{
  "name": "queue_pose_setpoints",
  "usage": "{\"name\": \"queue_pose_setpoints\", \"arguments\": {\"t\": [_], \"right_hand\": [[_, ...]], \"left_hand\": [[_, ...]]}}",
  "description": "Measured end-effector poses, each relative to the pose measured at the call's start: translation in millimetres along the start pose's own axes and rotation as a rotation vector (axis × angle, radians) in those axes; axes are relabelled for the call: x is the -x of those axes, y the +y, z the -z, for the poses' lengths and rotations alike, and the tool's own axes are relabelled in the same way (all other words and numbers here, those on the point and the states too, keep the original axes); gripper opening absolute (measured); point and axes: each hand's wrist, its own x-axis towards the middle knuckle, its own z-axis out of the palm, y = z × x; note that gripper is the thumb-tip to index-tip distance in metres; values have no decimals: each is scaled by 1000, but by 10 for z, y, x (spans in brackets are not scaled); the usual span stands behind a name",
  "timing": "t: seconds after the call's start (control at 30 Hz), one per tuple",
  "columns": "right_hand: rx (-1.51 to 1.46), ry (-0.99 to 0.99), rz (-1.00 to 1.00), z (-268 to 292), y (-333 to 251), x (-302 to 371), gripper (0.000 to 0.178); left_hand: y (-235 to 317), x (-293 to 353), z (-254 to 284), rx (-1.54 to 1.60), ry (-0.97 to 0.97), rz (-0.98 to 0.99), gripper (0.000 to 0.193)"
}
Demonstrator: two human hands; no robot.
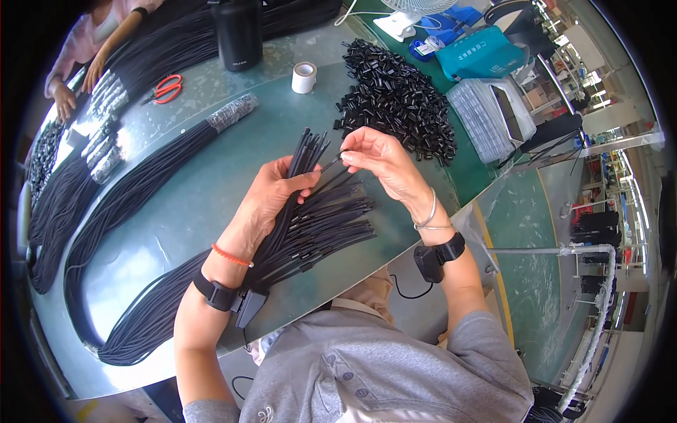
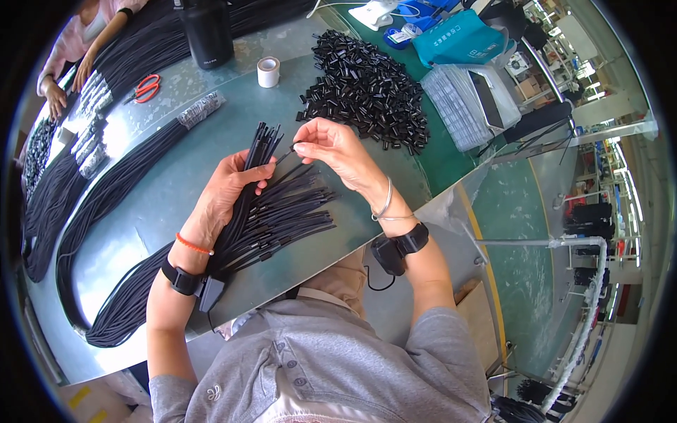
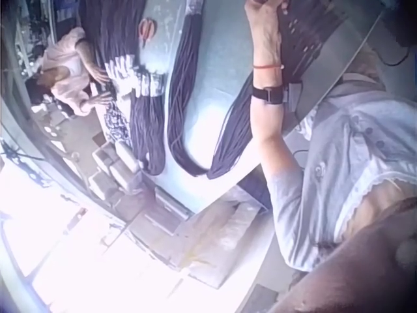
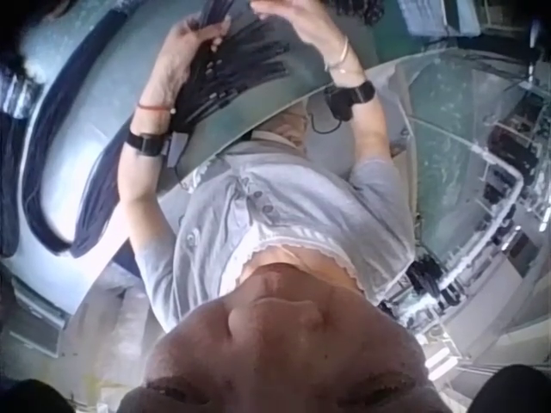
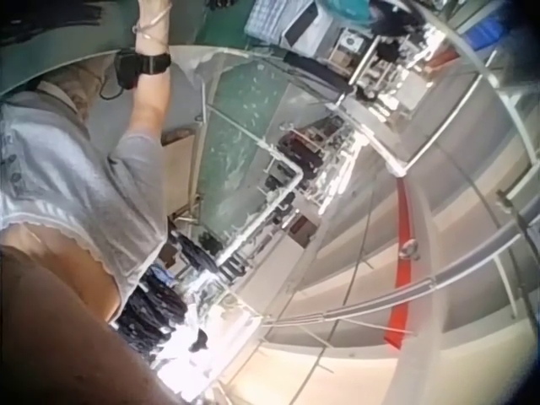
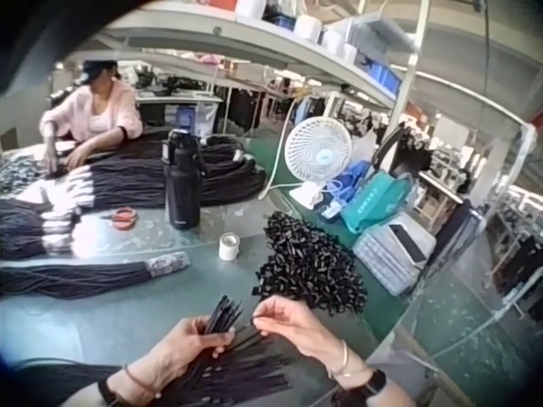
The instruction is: The person attaches small black plastic caps to the ends of black cords by hand, picking up a cap from a pile and sliding it onto a cord end. They repeat this process for several cords before moving the bundle aside and pulling a new bundle toward the workspace.
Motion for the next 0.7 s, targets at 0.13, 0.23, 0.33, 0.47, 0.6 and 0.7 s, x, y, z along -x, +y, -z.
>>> {"name": "queue_pose_setpoints", "arguments": {"t": [0.13, 0.23, 0.33, 0.47, 0.6, 0.7], "right_hand": [[278, -59, 60, 10, -91, 4, 11], [754, 67, 126, -242, -224, 73, 9], [252, 61, 19, -143, -143, 35, 9], [558, 89, 128, -163, -117, 98, 10], [1146, 35, 552, -351, -136, 132, 10], [1384, 9, 710, -671, -152, 224, 9]], "left_hand": [[-11, -19, 3, 1, -1, -13, 17], [13, 16, 13, 19, -3, -26, 18], [23, 22, -1, 45, -27, -37, 18], [-7, 4, 12, 85, -55, -47, 20], [-14, -1, 10, -25, -40, -78, 19], [-36, -11, -18, 91, 11, -49, 19]]}}
